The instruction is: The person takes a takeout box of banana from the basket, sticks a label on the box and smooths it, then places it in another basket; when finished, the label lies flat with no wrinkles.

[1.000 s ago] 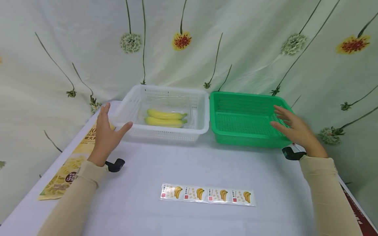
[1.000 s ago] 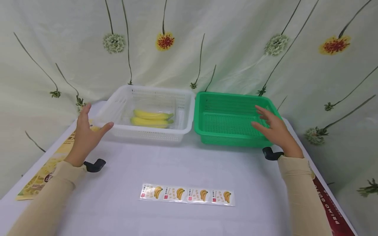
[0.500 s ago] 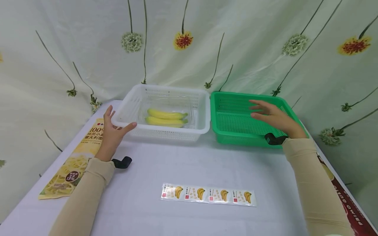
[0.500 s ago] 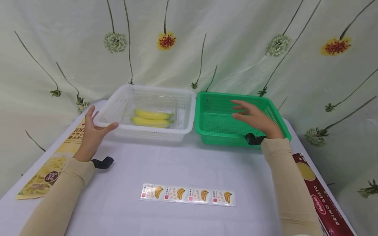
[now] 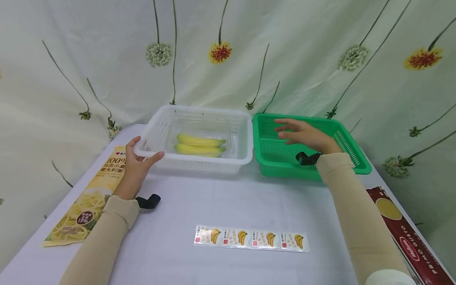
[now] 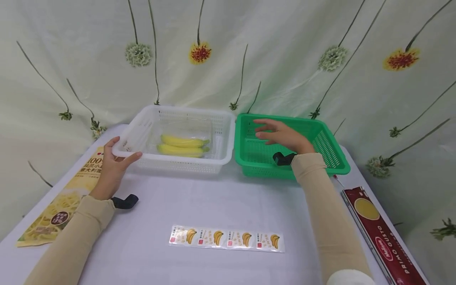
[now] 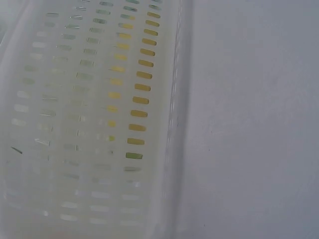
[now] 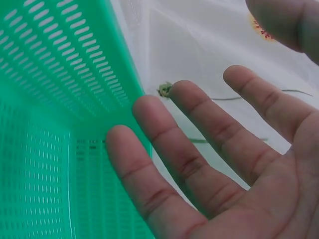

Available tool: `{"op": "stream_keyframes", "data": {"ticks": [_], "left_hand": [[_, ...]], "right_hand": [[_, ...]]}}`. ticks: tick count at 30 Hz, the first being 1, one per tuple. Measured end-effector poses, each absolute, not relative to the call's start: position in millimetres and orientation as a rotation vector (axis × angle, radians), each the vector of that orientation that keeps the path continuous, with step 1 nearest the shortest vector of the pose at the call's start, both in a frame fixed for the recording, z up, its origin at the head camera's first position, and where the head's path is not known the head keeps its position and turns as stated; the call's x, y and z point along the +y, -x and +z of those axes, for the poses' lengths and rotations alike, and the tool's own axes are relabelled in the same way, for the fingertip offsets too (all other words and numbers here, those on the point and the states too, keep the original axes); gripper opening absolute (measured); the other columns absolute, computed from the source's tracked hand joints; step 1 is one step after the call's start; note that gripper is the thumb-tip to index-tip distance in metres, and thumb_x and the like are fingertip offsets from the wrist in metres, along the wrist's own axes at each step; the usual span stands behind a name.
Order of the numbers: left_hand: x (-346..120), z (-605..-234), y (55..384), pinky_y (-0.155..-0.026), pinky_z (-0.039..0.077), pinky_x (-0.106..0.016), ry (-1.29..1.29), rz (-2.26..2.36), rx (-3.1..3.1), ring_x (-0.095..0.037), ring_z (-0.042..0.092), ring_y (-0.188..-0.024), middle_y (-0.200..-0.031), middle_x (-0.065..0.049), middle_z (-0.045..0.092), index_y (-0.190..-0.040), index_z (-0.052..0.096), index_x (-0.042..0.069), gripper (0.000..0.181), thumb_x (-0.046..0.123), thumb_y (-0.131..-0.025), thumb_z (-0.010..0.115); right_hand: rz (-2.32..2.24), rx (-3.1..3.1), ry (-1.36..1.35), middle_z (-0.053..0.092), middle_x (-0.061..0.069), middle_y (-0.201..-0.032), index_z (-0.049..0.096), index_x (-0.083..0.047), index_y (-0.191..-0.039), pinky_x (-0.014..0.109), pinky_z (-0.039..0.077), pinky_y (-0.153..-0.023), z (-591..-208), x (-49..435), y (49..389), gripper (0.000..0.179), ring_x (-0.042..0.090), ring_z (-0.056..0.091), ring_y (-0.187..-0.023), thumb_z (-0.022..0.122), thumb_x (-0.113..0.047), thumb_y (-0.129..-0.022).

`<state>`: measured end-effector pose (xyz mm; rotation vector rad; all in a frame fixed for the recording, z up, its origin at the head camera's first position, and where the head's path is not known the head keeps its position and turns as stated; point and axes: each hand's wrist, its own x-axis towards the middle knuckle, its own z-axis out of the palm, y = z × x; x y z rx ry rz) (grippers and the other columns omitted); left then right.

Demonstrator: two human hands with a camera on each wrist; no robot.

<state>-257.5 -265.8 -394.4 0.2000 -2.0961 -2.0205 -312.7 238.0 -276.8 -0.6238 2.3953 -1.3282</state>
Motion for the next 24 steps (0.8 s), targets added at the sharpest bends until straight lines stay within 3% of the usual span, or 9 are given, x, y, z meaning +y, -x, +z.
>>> {"op": "stream_keyframes", "data": {"ticks": [6,15,24], "left_hand": [[-267,-396,256,-0.102,0.045,-0.013,-0.207,-2.020,-2.116,-0.023,0.036,-0.152,-0.175,-0.009,0.024,-0.168,0.010,0.027,0.098,0.017,-0.100,0.080],[-266,-394,255,-0.110,0.043,-0.016,-0.241,-2.041,-2.111,-0.021,0.034,-0.153,-0.176,-0.007,0.022,-0.167,0.009,0.031,0.097,0.016,-0.101,0.078],[-264,-395,256,-0.110,0.042,-0.015,-0.228,-2.064,-2.060,-0.021,0.034,-0.154,-0.175,-0.009,0.025,-0.164,0.013,0.032,0.092,0.008,-0.100,0.076]], "right_hand": [[-1.409,2.260,0.567,0.037,0.024,-0.169,0.031,-0.008,-0.170,0.057,0.042,-0.121,-277,216,328,0.062,0.048,0.043,-0.151,0.056,-0.013,-0.113],[-1.435,2.194,0.531,0.035,0.023,-0.171,0.026,-0.005,-0.171,0.054,0.043,-0.120,-277,183,344,0.065,0.045,0.051,-0.144,0.056,-0.016,-0.114],[-1.479,2.109,0.459,0.041,0.023,-0.165,0.028,-0.011,-0.171,0.050,0.047,-0.117,-277,153,356,0.065,0.047,0.051,-0.144,0.055,-0.011,-0.112]]}}
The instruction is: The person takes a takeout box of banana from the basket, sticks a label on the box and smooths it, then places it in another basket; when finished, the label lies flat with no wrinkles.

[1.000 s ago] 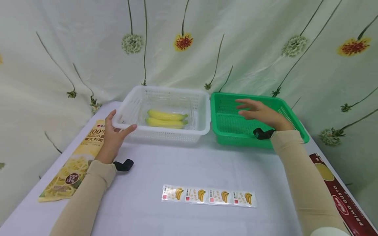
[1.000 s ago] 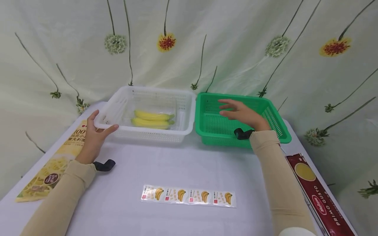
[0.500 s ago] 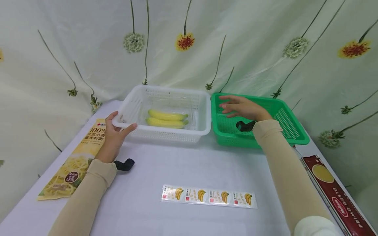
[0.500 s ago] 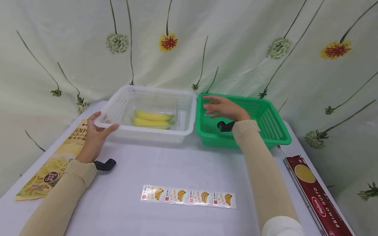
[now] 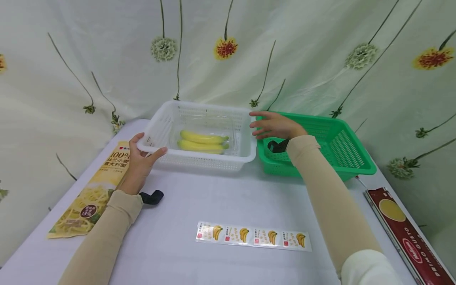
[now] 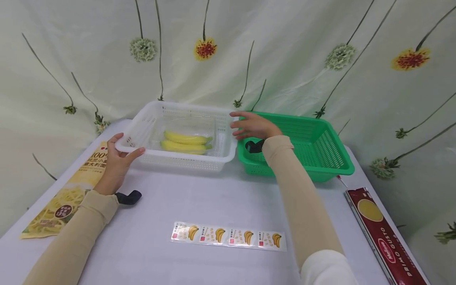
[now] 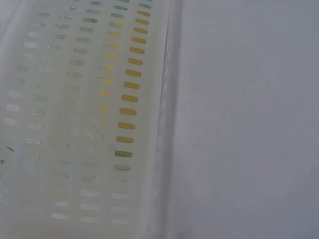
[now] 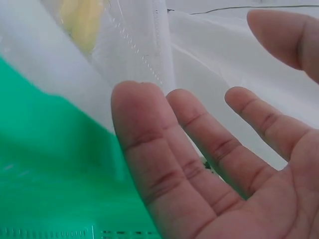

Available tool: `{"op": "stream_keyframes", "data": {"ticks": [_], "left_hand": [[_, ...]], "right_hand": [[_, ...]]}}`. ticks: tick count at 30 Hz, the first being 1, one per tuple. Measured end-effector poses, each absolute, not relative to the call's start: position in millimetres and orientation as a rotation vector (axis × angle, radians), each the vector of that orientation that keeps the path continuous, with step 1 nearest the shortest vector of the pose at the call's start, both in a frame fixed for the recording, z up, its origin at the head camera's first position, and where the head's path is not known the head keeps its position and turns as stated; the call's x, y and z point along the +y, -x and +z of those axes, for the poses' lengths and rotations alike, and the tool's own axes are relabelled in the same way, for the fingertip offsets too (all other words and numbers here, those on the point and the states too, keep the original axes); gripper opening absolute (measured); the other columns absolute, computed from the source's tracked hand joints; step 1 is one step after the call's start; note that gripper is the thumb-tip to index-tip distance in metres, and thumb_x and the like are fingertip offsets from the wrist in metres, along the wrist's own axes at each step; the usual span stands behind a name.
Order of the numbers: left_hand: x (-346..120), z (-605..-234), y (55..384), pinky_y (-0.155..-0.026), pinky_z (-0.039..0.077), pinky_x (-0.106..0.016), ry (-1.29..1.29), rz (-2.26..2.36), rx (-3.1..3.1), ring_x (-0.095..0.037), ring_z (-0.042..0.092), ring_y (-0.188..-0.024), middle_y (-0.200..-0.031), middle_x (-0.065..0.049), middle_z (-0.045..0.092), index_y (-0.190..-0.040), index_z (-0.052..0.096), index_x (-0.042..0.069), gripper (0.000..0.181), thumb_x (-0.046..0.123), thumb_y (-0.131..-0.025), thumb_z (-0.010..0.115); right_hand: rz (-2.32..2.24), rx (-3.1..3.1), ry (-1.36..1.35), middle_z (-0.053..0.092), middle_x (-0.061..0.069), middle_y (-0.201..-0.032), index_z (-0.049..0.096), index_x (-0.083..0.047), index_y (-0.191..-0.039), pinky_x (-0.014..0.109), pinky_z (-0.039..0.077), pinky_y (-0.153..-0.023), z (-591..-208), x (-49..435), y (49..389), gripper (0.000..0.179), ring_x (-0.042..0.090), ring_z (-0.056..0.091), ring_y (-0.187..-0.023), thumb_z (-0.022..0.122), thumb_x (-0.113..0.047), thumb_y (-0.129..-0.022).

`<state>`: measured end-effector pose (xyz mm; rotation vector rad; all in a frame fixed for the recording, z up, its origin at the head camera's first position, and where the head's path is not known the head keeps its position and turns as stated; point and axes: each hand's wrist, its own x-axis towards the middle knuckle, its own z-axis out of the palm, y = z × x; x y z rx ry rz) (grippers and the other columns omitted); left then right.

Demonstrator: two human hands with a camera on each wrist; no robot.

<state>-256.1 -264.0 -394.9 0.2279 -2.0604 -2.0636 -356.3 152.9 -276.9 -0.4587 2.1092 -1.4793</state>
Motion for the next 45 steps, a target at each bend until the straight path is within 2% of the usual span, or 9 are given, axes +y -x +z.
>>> {"op": "stream_keyframes", "data": {"ticks": [6,16,23,28,33,35,38,42,45], "left_hand": [[-265,-396,257,-0.112,0.041,-0.016,-0.203,-2.063,-2.048,-0.021,0.033,-0.155,-0.176,-0.009,0.023,-0.163,0.014,0.031,0.091,0.007,-0.101,0.076],[-265,-395,257,-0.116,0.040,-0.019,-0.186,-2.027,-2.073,-0.023,0.032,-0.156,-0.176,-0.009,0.021,-0.165,0.012,0.028,0.092,0.008,-0.101,0.075],[-266,-397,259,-0.116,0.040,-0.019,-0.190,-2.034,-2.070,-0.023,0.033,-0.155,-0.176,-0.009,0.021,-0.165,0.011,0.029,0.093,0.007,-0.101,0.074],[-267,-398,259,-0.117,0.040,-0.020,-0.208,-2.028,-2.079,-0.023,0.033,-0.155,-0.176,-0.008,0.022,-0.166,0.011,0.029,0.093,0.007,-0.101,0.075],[-266,-398,258,-0.116,0.042,-0.019,-0.220,-2.032,-2.080,-0.022,0.035,-0.154,-0.176,-0.008,0.023,-0.165,0.012,0.029,0.093,0.008,-0.101,0.075],[-266,-398,258,-0.114,0.042,-0.019,-0.218,-2.038,-2.075,-0.022,0.035,-0.153,-0.176,-0.009,0.023,-0.165,0.012,0.030,0.093,0.007,-0.101,0.075],[-266,-398,258,-0.112,0.043,-0.017,-0.211,-2.047,-2.066,-0.021,0.036,-0.153,-0.175,-0.009,0.023,-0.165,0.012,0.030,0.092,0.007,-0.101,0.074],[-267,-399,258,-0.111,0.043,-0.016,-0.197,-2.049,-2.064,-0.022,0.035,-0.153,-0.175,-0.010,0.024,-0.165,0.012,0.029,0.092,0.007,-0.101,0.074],[-267,-399,259,-0.113,0.042,-0.018,-0.196,-2.043,-2.069,-0.022,0.035,-0.154,-0.175,-0.009,0.023,-0.165,0.011,0.028,0.092,0.007,-0.101,0.074]], "right_hand": [[-1.479,2.049,0.371,0.030,0.020,-0.173,0.022,-0.011,-0.173,0.048,0.048,-0.117,-274,131,359,0.070,0.051,0.046,-0.148,0.056,-0.009,-0.112],[-1.395,2.119,0.238,0.023,0.011,-0.178,0.018,-0.023,-0.175,0.047,0.044,-0.121,-272,95,361,0.074,0.043,0.042,-0.153,0.057,-0.022,-0.113],[-1.355,2.139,0.144,0.013,0.019,-0.179,0.014,-0.023,-0.175,0.047,0.042,-0.121,-282,75,369,0.078,0.044,0.046,-0.147,0.058,-0.020,-0.112],[-1.276,2.127,0.166,0.009,0.012,-0.181,0.007,-0.026,-0.176,0.051,0.036,-0.126,-288,65,367,0.086,0.044,0.040,-0.154,0.060,-0.016,-0.110],[-1.372,2.053,0.133,0.000,0.007,-0.182,0.007,-0.028,-0.176,0.051,0.039,-0.124,-294,58,366,0.090,0.034,0.035,-0.158,0.061,-0.005,-0.108],[-1.389,2.042,0.123,0.002,0.007,-0.182,0.008,-0.029,-0.176,0.049,0.040,-0.123,-294,57,366,0.090,0.033,0.036,-0.158,0.061,-0.003,-0.108],[-1.360,2.063,0.126,0.007,0.007,-0.182,0.008,-0.032,-0.176,0.042,0.046,-0.114,-294,57,366,0.090,0.036,0.046,-0.150,0.061,-0.006,-0.108],[-1.302,2.109,0.151,0.011,0.009,-0.181,0.007,-0.035,-0.175,0.034,0.049,-0.088,-293,56,365,0.090,0.036,0.058,-0.129,0.063,-0.012,-0.109],[-1.283,2.128,0.164,0.012,0.008,-0.181,0.009,-0.037,-0.175,0.032,0.049,-0.083,-292,55,363,0.091,0.034,0.059,-0.122,0.066,-0.014,-0.108]]}}
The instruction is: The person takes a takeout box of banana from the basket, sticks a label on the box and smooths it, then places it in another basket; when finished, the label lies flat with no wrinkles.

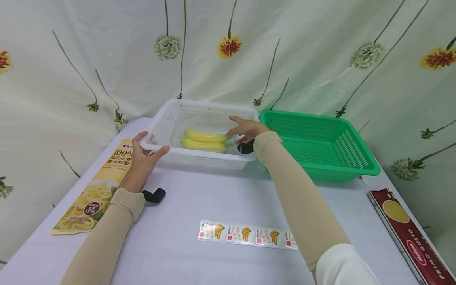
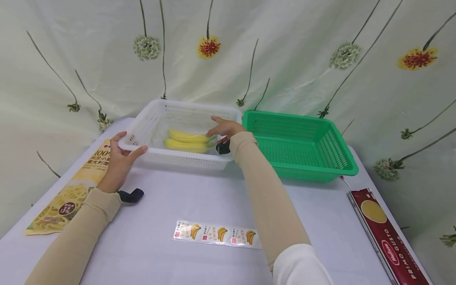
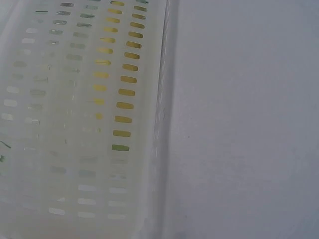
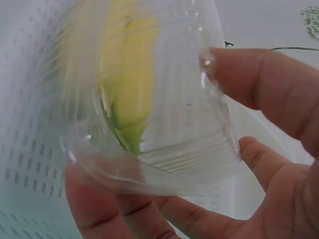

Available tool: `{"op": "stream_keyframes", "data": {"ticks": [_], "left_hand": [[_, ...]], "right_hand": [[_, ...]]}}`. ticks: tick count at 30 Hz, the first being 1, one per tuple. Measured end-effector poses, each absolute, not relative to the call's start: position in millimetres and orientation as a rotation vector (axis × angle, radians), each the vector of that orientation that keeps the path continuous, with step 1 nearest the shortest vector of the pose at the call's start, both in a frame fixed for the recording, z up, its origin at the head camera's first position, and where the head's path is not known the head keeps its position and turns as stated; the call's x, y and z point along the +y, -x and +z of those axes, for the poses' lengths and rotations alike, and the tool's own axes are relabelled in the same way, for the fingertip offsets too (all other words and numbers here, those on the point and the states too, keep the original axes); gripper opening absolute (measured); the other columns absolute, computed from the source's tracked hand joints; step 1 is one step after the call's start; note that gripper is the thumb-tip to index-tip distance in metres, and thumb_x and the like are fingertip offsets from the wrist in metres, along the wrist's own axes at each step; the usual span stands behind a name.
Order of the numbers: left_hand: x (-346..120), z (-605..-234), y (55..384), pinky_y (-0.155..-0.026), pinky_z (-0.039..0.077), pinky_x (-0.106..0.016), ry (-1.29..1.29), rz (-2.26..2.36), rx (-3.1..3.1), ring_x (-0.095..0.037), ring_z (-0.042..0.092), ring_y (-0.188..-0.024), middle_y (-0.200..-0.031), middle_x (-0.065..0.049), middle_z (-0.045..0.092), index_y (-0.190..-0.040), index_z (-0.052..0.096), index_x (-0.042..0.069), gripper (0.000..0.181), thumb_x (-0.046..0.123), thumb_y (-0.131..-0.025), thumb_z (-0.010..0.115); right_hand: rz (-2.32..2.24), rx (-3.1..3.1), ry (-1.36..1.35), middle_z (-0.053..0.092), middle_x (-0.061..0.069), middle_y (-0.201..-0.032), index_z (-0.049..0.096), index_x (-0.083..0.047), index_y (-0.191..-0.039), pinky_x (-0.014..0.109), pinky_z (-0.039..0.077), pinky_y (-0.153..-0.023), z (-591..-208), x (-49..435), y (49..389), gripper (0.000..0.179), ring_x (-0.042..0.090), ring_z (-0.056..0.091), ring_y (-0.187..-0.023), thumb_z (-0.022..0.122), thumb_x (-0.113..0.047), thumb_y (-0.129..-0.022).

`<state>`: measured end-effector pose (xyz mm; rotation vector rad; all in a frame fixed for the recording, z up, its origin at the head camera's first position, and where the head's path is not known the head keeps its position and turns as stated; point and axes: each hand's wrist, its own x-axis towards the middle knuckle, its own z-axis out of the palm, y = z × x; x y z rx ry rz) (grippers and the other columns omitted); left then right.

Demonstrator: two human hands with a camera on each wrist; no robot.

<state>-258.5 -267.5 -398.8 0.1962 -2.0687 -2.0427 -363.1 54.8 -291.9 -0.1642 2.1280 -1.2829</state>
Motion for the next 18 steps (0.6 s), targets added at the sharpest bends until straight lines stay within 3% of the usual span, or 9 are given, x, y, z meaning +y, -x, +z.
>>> {"op": "stream_keyframes", "data": {"ticks": [8,11,15,18], "left_hand": [[-267.6,-397.0,258.5,-0.116,0.041,-0.020,-0.184,-2.032,-2.078,-0.023,0.033,-0.156,-0.176,-0.009,0.022,-0.166,0.011,0.026,0.093,0.006,-0.101,0.074],[-268.1,-397.6,258.0,-0.113,0.043,-0.017,-0.181,-2.040,-2.073,-0.023,0.034,-0.155,-0.175,-0.010,0.023,-0.165,0.011,0.027,0.092,0.007,-0.101,0.074],[-269.1,-399.1,257.6,-0.105,0.045,-0.014,-0.178,-2.042,-2.083,-0.023,0.037,-0.153,-0.173,-0.011,0.026,-0.164,0.013,0.029,0.090,0.009,-0.101,0.075],[-269.5,-399.7,257.5,-0.103,0.046,-0.013,-0.170,-2.040,-2.085,-0.023,0.038,-0.151,-0.172,-0.011,0.028,-0.163,0.014,0.029,0.089,0.010,-0.101,0.075]], "right_hand": [[-1.243,2.164,0.200,0.014,0.005,-0.181,0.012,-0.036,-0.175,0.034,0.050,-0.095,-290.4,56.7,360.1,0.090,0.037,0.059,-0.134,0.068,-0.016,-0.107],[-1.286,2.151,0.178,0.014,0.006,-0.181,0.015,-0.035,-0.175,0.031,0.053,-0.085,-289.8,56.6,359.4,0.090,0.034,0.061,-0.129,0.070,-0.015,-0.106],[-1.279,2.179,0.168,0.023,0.008,-0.178,0.019,-0.036,-0.174,0.026,0.050,-0.065,-288.6,58.1,359.2,0.088,0.027,0.064,-0.105,0.071,-0.018,-0.106],[-1.273,2.203,0.173,0.032,0.011,-0.174,0.020,-0.036,-0.174,0.025,0.047,-0.058,-287.3,60.4,359.0,0.086,0.023,0.062,-0.089,0.071,-0.019,-0.106]]}}
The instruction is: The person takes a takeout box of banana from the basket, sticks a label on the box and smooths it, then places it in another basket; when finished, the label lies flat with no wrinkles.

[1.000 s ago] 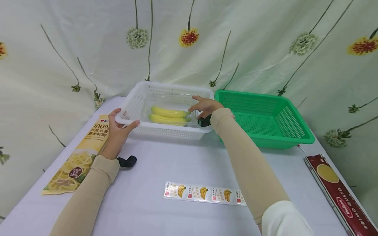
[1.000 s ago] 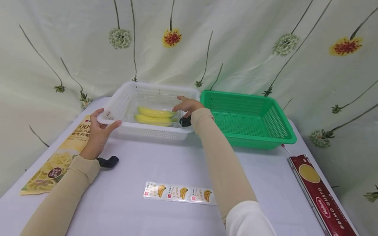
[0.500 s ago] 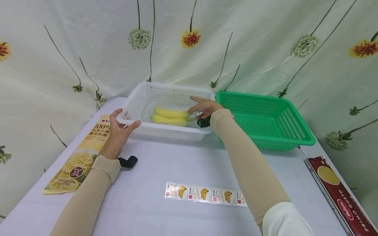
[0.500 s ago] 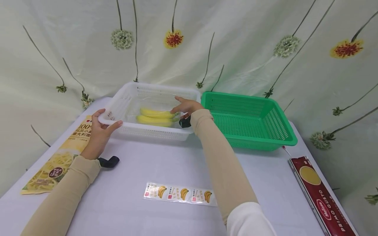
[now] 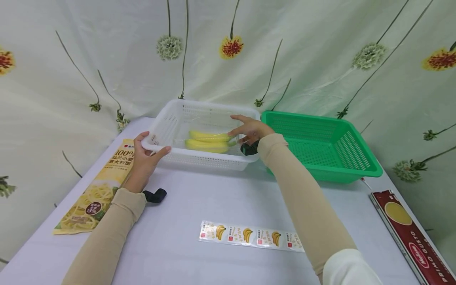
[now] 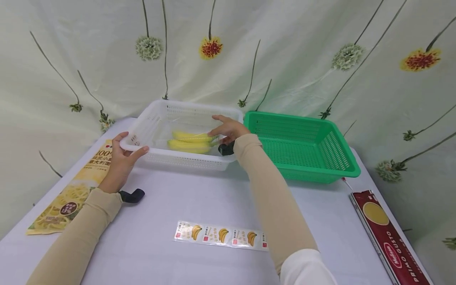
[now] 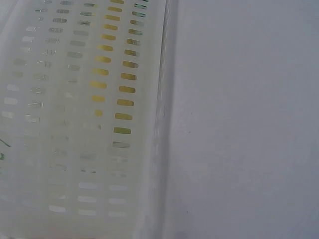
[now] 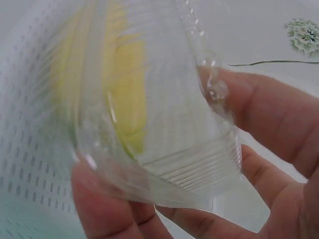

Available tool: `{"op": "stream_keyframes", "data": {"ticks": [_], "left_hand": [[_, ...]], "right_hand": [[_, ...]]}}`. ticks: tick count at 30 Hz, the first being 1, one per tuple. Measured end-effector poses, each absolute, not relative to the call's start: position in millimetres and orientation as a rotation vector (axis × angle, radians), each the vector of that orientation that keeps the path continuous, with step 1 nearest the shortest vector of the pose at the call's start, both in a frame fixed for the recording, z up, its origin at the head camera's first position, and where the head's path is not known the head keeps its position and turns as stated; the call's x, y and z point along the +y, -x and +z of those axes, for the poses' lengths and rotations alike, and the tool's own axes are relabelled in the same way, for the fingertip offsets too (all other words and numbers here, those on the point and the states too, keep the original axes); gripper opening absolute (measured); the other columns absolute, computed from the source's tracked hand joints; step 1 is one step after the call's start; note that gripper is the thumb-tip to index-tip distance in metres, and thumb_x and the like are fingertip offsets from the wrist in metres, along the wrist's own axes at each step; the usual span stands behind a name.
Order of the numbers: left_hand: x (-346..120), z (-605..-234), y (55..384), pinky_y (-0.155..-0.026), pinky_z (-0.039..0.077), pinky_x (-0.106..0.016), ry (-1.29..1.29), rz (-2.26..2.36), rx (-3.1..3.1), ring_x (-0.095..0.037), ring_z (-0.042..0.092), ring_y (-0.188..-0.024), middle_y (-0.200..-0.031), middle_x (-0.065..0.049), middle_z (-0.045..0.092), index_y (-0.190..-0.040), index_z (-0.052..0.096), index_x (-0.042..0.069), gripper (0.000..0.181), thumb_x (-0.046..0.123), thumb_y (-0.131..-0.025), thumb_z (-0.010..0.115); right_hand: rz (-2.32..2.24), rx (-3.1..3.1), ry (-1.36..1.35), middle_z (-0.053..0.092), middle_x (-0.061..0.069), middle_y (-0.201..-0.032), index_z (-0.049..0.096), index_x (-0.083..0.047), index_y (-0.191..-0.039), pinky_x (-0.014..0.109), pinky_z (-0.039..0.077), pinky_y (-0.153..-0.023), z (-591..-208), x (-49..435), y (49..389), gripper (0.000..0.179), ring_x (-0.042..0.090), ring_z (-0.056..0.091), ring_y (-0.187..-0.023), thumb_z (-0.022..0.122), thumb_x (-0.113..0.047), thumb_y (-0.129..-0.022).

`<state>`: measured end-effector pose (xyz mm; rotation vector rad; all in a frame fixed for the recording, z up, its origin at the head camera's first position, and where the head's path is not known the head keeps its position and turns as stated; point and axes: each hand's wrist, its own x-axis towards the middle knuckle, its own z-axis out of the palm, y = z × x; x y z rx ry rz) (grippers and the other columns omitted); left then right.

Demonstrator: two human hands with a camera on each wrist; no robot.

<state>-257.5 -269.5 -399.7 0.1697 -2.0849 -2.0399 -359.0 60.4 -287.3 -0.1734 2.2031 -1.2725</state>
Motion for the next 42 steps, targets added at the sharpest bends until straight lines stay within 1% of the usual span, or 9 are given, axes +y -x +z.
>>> {"op": "stream_keyframes", "data": {"ticks": [3,9,12,19,25,30,34,38,42], "left_hand": [[-269,-399,257,-0.102,0.045,-0.013,-0.163,-2.040,-2.085,-0.022,0.039,-0.150,-0.171,-0.010,0.028,-0.162,0.014,0.029,0.088,0.010,-0.101,0.075],[-266,-398,257,-0.103,0.045,-0.013,-0.171,-2.041,-2.094,-0.022,0.039,-0.149,-0.171,-0.011,0.029,-0.163,0.014,0.029,0.089,0.010,-0.101,0.075],[-265,-397,256,-0.103,0.045,-0.013,-0.178,-2.033,-2.112,-0.022,0.039,-0.150,-0.172,-0.010,0.028,-0.164,0.012,0.029,0.090,0.011,-0.102,0.075],[-265,-397,255,-0.107,0.044,-0.015,-0.190,-2.021,-2.128,-0.023,0.036,-0.153,-0.174,-0.011,0.025,-0.166,0.010,0.028,0.092,0.012,-0.102,0.074],[-266,-397,255,-0.109,0.044,-0.016,-0.186,-2.024,-2.111,-0.022,0.035,-0.154,-0.175,-0.011,0.024,-0.166,0.009,0.027,0.092,0.010,-0.102,0.074],[-267,-398,256,-0.107,0.044,-0.015,-0.169,-2.044,-2.090,-0.021,0.036,-0.153,-0.175,-0.010,0.024,-0.165,0.010,0.028,0.092,0.009,-0.102,0.074],[-268,-398,256,-0.105,0.045,-0.014,-0.163,-2.039,-2.097,-0.021,0.036,-0.153,-0.175,-0.010,0.024,-0.165,0.010,0.028,0.092,0.009,-0.102,0.074],[-267,-398,257,-0.106,0.045,-0.014,-0.165,-2.034,-2.097,-0.022,0.036,-0.153,-0.174,-0.011,0.025,-0.165,0.010,0.028,0.092,0.009,-0.102,0.074],[-268,-398,257,-0.108,0.044,-0.015,-0.178,-2.030,-2.099,-0.022,0.036,-0.154,-0.175,-0.010,0.025,-0.165,0.010,0.028,0.093,0.010,-0.102,0.075]], "right_hand": [[-1.309,2.206,0.179,0.038,0.013,-0.171,0.021,-0.035,-0.174,0.027,0.051,-0.061,-286,65,357,0.086,0.021,0.061,-0.080,0.071,-0.018,-0.106],[-1.399,2.215,0.202,0.053,0.017,-0.157,0.023,-0.034,-0.174,0.034,0.058,-0.075,-282,76,351,0.086,0.022,0.061,-0.073,0.071,-0.015,-0.106],[-1.437,2.207,0.226,0.055,0.018,-0.153,0.023,-0.032,-0.174,0.035,0.058,-0.075,-280,82,347,0.085,0.022,0.061,-0.070,0.070,-0.014,-0.106],[-1.506,2.205,0.292,0.056,0.019,-0.146,0.027,-0.032,-0.172,0.033,0.060,-0.075,-273,93,334,0.082,0.022,0.064,-0.075,0.071,-0.013,-0.106],[-1.540,2.228,0.323,0.058,0.017,-0.141,0.029,-0.032,-0.171,0.034,0.060,-0.077,-264,103,319,0.079,0.022,0.061,-0.077,0.070,-0.015,-0.106],[-1.570,2.242,0.372,0.056,0.018,-0.141,0.029,-0.030,-0.171,0.031,0.059,-0.076,-257,113,304,0.075,0.020,0.060,-0.078,0.066,-0.015,-0.108],[-1.574,2.260,0.405,0.050,0.020,-0.144,0.028,-0.029,-0.172,0.032,0.060,-0.075,-258,125,294,0.074,0.019,0.060,-0.078,0.065,-0.015,-0.108],[-1.565,2.287,0.425,0.044,0.022,-0.150,0.026,-0.027,-0.173,0.036,0.063,-0.077,-261,137,284,0.075,0.020,0.064,-0.078,0.064,-0.015,-0.109],[-1.563,2.307,0.454,0.036,0.024,-0.160,0.027,-0.025,-0.173,0.038,0.064,-0.078,-263,149,272,0.075,0.024,0.069,-0.083,0.064,-0.015,-0.109]]}}
